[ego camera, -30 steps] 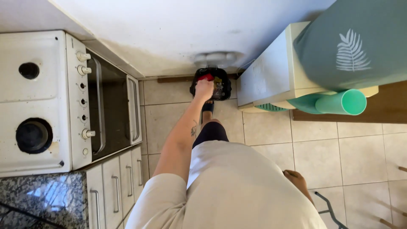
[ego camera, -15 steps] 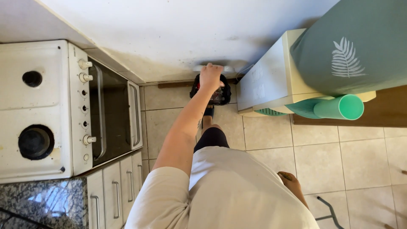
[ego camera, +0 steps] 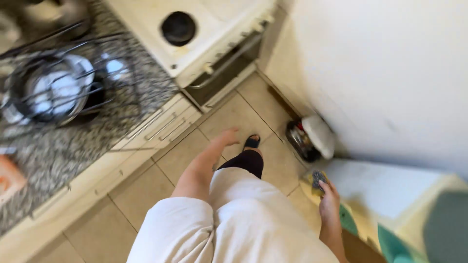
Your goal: Cleaning a kitchen stovetop by removing the metal grate, applying spray cleaner, and scrubbing the surface with a sponge.
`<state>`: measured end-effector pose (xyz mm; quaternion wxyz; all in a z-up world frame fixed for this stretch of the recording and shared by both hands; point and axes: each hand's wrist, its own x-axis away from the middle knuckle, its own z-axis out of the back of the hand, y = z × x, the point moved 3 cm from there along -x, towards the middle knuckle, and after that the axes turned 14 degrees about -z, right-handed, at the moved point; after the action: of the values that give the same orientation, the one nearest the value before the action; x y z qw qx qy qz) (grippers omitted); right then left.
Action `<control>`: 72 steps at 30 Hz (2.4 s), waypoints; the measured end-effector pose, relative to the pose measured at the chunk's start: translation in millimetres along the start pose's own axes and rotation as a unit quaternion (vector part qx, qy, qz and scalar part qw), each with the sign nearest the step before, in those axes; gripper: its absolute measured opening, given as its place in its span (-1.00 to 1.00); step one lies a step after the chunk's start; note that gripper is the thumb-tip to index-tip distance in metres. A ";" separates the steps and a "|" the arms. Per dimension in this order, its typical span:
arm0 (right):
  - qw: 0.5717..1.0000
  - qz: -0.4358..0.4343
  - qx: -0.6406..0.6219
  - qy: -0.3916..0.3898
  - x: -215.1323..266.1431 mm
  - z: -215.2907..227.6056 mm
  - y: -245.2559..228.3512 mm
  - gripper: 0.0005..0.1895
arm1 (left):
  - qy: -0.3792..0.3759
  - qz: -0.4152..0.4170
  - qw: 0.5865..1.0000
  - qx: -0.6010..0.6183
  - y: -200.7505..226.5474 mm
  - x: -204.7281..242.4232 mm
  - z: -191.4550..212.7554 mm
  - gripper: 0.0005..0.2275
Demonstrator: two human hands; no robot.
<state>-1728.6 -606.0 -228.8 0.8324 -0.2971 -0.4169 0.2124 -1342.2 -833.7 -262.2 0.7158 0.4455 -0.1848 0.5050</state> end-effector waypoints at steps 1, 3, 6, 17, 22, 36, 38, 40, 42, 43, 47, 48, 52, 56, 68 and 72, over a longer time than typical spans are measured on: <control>0.962 -0.145 -0.230 -0.037 4.4 -22.6 -35.4 -0.57 | 0.026 0.071 0.988 0.133 -52.5 -1.0 -23.5 -0.37; 0.969 -0.136 -0.187 -0.091 11.0 -66.3 -108.9 -0.45 | 0.091 0.110 0.977 0.160 -166.7 8.4 -84.0 -0.40; 0.972 -0.117 -0.112 -0.170 3.1 -135.6 -183.1 -0.35 | 0.181 0.189 0.931 0.253 -237.4 44.1 -124.2 -0.46; 0.812 0.532 0.160 -0.181 5.3 -467.1 -457.5 -0.56 | 0.431 0.105 0.799 0.407 -153.9 142.7 53.2 -0.81; 0.659 0.638 0.246 -0.314 -10.2 -537.8 -441.6 -0.77 | 0.517 -0.074 0.815 0.251 -107.3 151.2 161.6 -0.90; 0.523 0.677 0.356 -0.377 -53.0 -544.3 -455.0 -0.66 | 0.686 0.078 0.693 0.206 -117.1 117.7 213.3 -0.93; 0.510 0.637 0.364 -0.449 -109.8 -518.9 -485.2 -0.52 | 0.712 0.085 0.672 0.183 -130.2 108.5 217.8 -0.93; 0.504 0.643 0.466 -0.340 -173.4 -474.3 -522.7 -0.66 | 0.715 0.137 0.671 0.139 -137.6 102.7 199.1 -0.92; 0.509 0.620 0.467 -0.372 -131.0 -459.8 -524.4 -0.67 | 0.727 0.149 0.653 0.152 -135.7 104.9 188.5 -0.94; 0.522 0.606 0.460 -0.385 -110.4 -458.0 -529.6 -0.67 | 0.746 0.142 0.632 0.153 -143.4 104.3 189.1 -0.94; 0.523 0.607 0.355 -0.481 -23.4 -547.7 -474.6 -0.50 | 0.753 0.081 0.643 0.114 -152.5 137.4 216.9 -0.85; 0.555 0.658 0.309 -0.404 -1.9 -570.7 -482.0 -0.59 | 0.746 0.081 0.653 0.101 -153.3 141.3 218.0 -0.84; 0.586 0.699 0.308 -0.273 -31.1 -638.4 -481.7 -0.71 | 0.724 0.096 0.680 0.066 -161.3 141.4 219.0 -0.79; 0.691 0.374 0.386 -0.483 -3.0 -553.7 -483.6 -0.59 | 0.728 0.133 0.672 -0.006 -175.4 137.8 224.7 -0.77; 0.568 0.647 0.421 -0.286 8.9 -562.5 -468.4 -0.95 | 0.690 0.123 0.708 0.083 -173.9 139.9 224.4 -0.68; 0.604 0.641 0.413 -0.231 -5.4 -613.6 -474.6 -0.94 | 0.712 0.109 0.692 0.048 -162.1 144.4 216.3 -0.72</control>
<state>-1178.1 -1152.1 -205.2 0.3936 -0.0537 -0.1660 0.9026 -1097.3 -946.5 -116.5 0.5504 -0.0371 0.3570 0.7539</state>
